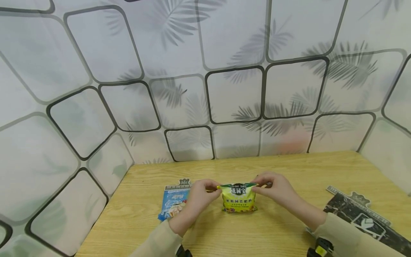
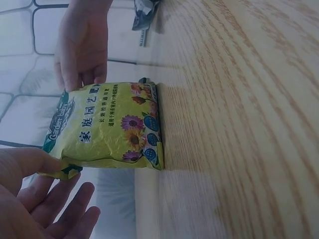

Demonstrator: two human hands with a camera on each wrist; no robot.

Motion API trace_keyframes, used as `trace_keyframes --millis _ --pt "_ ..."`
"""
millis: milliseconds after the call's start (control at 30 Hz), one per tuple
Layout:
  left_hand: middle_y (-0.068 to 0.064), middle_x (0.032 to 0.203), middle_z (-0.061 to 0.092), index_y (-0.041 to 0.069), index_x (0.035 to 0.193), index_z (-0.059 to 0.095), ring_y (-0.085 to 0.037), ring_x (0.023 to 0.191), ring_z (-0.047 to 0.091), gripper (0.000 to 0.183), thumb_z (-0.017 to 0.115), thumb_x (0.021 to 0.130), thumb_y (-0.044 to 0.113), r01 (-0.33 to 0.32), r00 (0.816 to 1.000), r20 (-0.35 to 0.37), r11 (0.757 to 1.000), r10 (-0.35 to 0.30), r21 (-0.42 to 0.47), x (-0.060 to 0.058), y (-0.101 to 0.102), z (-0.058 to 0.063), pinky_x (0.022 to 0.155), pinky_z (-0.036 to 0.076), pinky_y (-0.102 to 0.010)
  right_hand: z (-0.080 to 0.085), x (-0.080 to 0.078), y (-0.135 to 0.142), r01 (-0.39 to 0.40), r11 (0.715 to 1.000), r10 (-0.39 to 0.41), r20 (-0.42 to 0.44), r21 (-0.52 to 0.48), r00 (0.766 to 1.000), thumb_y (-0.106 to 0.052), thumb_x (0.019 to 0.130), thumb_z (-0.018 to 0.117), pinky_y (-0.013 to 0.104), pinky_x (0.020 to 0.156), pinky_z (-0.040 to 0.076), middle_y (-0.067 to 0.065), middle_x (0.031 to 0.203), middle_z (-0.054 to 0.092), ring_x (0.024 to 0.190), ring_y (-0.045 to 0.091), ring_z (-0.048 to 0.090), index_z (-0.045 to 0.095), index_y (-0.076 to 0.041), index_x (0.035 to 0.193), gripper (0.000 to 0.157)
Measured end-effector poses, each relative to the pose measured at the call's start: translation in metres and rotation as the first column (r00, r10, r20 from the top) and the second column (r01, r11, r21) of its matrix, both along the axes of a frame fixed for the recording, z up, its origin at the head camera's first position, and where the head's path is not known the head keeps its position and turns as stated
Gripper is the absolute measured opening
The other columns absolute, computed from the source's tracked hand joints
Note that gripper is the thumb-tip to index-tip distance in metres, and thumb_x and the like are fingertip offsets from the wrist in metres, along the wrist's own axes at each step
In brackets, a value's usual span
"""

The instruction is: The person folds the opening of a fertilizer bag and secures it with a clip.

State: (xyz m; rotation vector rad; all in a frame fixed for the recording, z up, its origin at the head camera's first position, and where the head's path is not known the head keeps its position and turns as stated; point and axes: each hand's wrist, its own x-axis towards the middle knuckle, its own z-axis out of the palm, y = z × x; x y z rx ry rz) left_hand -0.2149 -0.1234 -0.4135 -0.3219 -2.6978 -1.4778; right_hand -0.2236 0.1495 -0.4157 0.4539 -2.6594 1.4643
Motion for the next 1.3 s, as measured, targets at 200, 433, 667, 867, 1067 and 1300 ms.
trace_keyframes --millis 200,433,667,867,1067,1300 --pt "-0.009 0.097 0.082 0.008 0.101 0.084 -0.018 0.089 0.073 0.008 0.079 0.094 0.008 0.018 1.0 -0.006 1.0 -0.018 -0.008 -0.003 -0.0042 -0.0054 0.075 0.062 -0.032 -0.0003 -0.0003 -0.0022 0.007 1.0 -0.007 0.026 0.003 1.0 -0.016 0.09 0.086 0.023 0.072 0.058 0.013 0.11 0.077 0.089 0.013 0.068 0.081 -0.005 0.101 0.017" --pt "-0.01 0.099 0.082 0.007 0.102 0.084 -0.019 0.09 0.074 0.009 0.08 0.093 0.009 0.021 0.999 0.026 1.0 -0.021 -0.003 -0.005 -0.008 -0.003 0.075 0.062 -0.031 0.002 -0.0003 -0.0057 0.015 1.0 -0.016 0.058 0.013 0.998 -0.017 0.091 0.085 0.027 0.068 0.056 0.009 0.099 0.077 0.083 0.015 0.067 0.081 -0.004 0.105 0.02" --pt "-0.012 0.1 0.083 0.005 0.103 0.083 -0.021 0.091 0.076 0.011 0.08 0.093 0.009 0.019 0.999 0.046 1.0 -0.02 0.017 -0.0062 -0.0083 0.0006 0.077 0.064 -0.032 0.0021 -0.002 -0.0045 0.019 1.0 -0.019 0.071 0.011 0.997 -0.019 0.092 0.084 0.027 0.067 0.055 0.008 0.1 0.076 0.083 0.014 0.065 0.081 -0.004 0.105 0.02" --pt "-0.013 0.101 0.083 0.004 0.103 0.083 -0.024 0.093 0.077 0.012 0.08 0.094 0.011 0.03 0.998 0.045 0.999 -0.031 0.025 -0.007 -0.0082 0.0002 0.08 0.065 -0.034 0.0012 -0.0031 -0.0041 0.026 1.0 -0.027 0.096 0.005 0.995 -0.017 0.093 0.083 0.027 0.072 0.057 0.008 0.1 0.076 0.088 0.016 0.066 0.081 -0.005 0.104 0.017" --pt "-0.014 0.101 0.083 0.003 0.105 0.083 -0.026 0.095 0.078 0.014 0.08 0.095 0.012 0.045 0.998 0.032 0.998 -0.047 0.047 -0.0032 -0.0074 -0.0003 0.081 0.065 -0.034 0.0013 -0.0014 -0.0021 0.012 1.0 -0.011 0.087 -0.004 0.996 -0.017 0.093 0.084 0.031 0.078 0.061 0.012 0.107 0.077 0.091 0.015 0.07 0.08 -0.003 0.101 0.016" --pt "-0.015 0.102 0.083 0.003 0.103 0.084 -0.028 0.095 0.078 0.014 0.08 0.095 0.013 0.051 0.999 0.009 0.997 -0.052 0.049 0.0006 -0.0061 0.0009 0.08 0.065 -0.034 -0.0002 -0.0002 -0.001 0.011 1.0 -0.012 0.085 0.012 0.996 -0.017 0.093 0.084 0.03 0.077 0.06 0.009 0.102 0.078 0.088 0.013 0.07 0.08 -0.004 0.101 0.017"
